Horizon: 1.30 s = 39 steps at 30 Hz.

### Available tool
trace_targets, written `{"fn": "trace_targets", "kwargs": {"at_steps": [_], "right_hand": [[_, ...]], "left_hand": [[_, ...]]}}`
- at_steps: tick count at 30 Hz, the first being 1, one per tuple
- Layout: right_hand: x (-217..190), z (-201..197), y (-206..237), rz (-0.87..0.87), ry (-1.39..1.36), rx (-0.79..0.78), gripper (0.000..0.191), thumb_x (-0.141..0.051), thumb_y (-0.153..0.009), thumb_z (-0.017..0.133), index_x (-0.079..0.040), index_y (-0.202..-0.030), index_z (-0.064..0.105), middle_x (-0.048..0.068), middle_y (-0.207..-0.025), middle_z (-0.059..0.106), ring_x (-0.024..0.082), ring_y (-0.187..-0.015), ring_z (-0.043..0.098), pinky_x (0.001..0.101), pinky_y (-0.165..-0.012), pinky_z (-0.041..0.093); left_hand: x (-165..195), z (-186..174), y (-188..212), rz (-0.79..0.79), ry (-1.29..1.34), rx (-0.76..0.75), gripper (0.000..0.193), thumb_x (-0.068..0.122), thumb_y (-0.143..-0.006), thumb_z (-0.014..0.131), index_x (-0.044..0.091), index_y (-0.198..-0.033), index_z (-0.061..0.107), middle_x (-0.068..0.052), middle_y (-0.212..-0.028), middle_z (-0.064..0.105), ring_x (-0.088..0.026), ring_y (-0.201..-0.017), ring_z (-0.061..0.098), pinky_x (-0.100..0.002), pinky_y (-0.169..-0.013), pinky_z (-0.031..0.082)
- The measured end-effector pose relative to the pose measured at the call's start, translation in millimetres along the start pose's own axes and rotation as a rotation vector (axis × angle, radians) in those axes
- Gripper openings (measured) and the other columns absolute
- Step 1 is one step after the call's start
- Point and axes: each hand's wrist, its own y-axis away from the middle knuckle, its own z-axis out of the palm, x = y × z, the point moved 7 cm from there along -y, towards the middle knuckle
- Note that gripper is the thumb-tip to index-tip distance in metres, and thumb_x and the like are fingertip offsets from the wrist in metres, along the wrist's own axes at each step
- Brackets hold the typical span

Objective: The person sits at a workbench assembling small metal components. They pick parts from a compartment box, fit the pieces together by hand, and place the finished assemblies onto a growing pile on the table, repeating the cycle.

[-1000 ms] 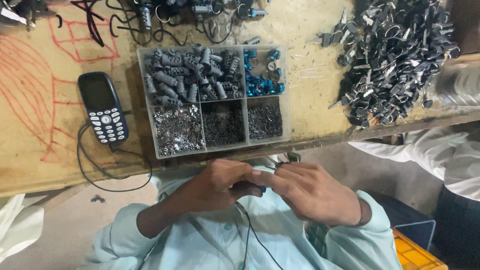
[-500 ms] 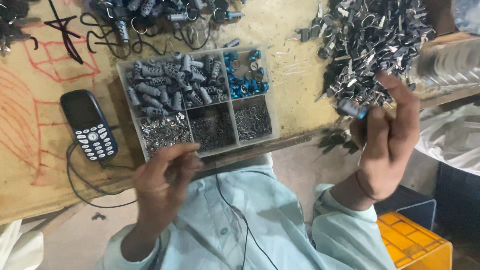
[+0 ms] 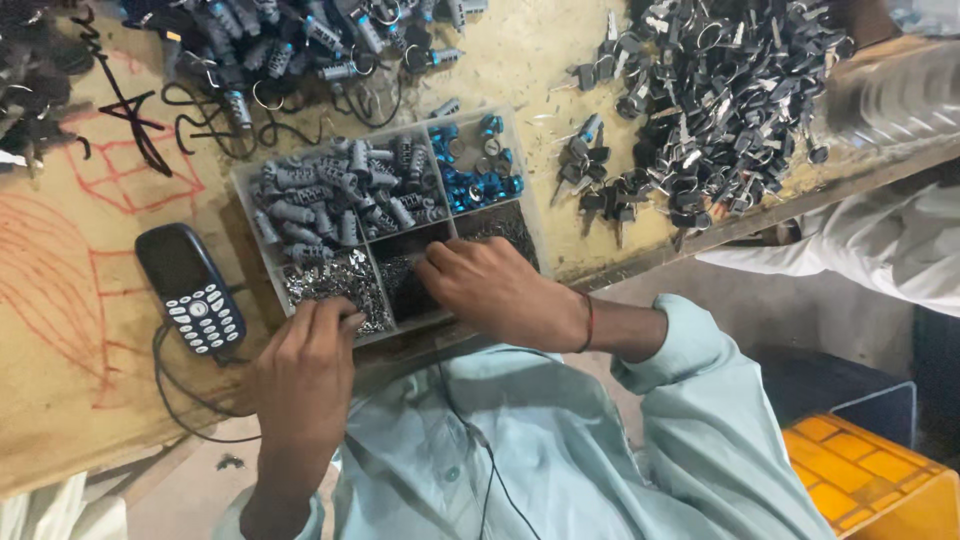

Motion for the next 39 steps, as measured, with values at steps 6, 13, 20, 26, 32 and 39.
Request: {"fn": "trace_targets", "kwargs": {"at_steps": [6,13,20,26,32,39], "right_hand": [[15.3,11.1,13.5,0.081,-0.263,0.044,0.023,-0.013,-0.091,0.066,-0.002,-0.111,0.061,0.011,-0.096,0.059,0.030,-0.089,0.067,0.0432,-0.063,0.051],[23.6,1.3,15.0,0.216,-0.573,0.111,0.015,-0.015,-0.096,0.069,-0.010,-0.109,0.065,0.008,-0.105,0.062,0.029,-0.093,0.069,0.0403,-0.075,0.056],[28.0,20.2,26.5,0.331,-1.341,0.052,0.010,-0.010,-0.105,0.064,-0.003,-0.112,0.064,0.003,-0.106,0.056,0.010,-0.090,0.057,0.0266,-0.074,0.049],[12.2,24.3,32.1,0.298,-1.566,0.048,0.012,-0.013,-0.105,0.061,-0.002,-0.108,0.061,0.003,-0.118,0.052,0.008,-0.099,0.054,0.0244,-0.080,0.048],[8.3,29.7,32.7,0.279,-1.589,0.095,0.013,-0.014,-0.109,0.059,-0.001,-0.112,0.059,0.004,-0.120,0.050,0.008,-0.101,0.051,0.0246,-0.082,0.046],[3.4,25.7,32.1,0.215,-1.555,0.117,0.016,-0.015,-0.111,0.060,0.001,-0.113,0.058,0.005,-0.118,0.051,0.011,-0.106,0.057,0.0279,-0.095,0.051]], "left_hand": [[0.2,-6.0,0.0,0.019,0.111,0.054,0.011,0.012,-0.096,0.068,0.006,-0.105,0.065,-0.011,-0.098,0.069,-0.034,-0.087,0.069,-0.045,-0.073,0.053],[-11.3,-3.9,6.4,-0.126,0.324,0.114,0.019,0.007,-0.088,0.079,0.003,-0.103,0.067,-0.012,-0.094,0.071,-0.026,-0.078,0.070,-0.038,-0.069,0.054],[-11.1,12.9,14.0,-0.225,0.908,0.080,0.018,0.001,-0.093,0.077,0.002,-0.110,0.071,-0.009,-0.095,0.072,-0.011,-0.079,0.070,-0.025,-0.070,0.057],[11.1,49.4,5.1,-0.341,1.540,0.019,0.030,0.001,-0.086,0.075,0.006,-0.112,0.063,-0.006,-0.096,0.076,-0.010,-0.086,0.075,-0.026,-0.077,0.064],[19.0,26.1,4.5,-0.061,1.046,0.179,0.009,0.001,-0.092,0.077,-0.001,-0.101,0.075,-0.008,-0.095,0.077,-0.010,-0.084,0.074,-0.025,-0.073,0.062],[13.3,41.9,8.7,-0.169,1.296,0.094,0.011,0.000,-0.094,0.075,-0.001,-0.105,0.075,-0.007,-0.093,0.078,-0.010,-0.081,0.075,-0.024,-0.073,0.063]]}}
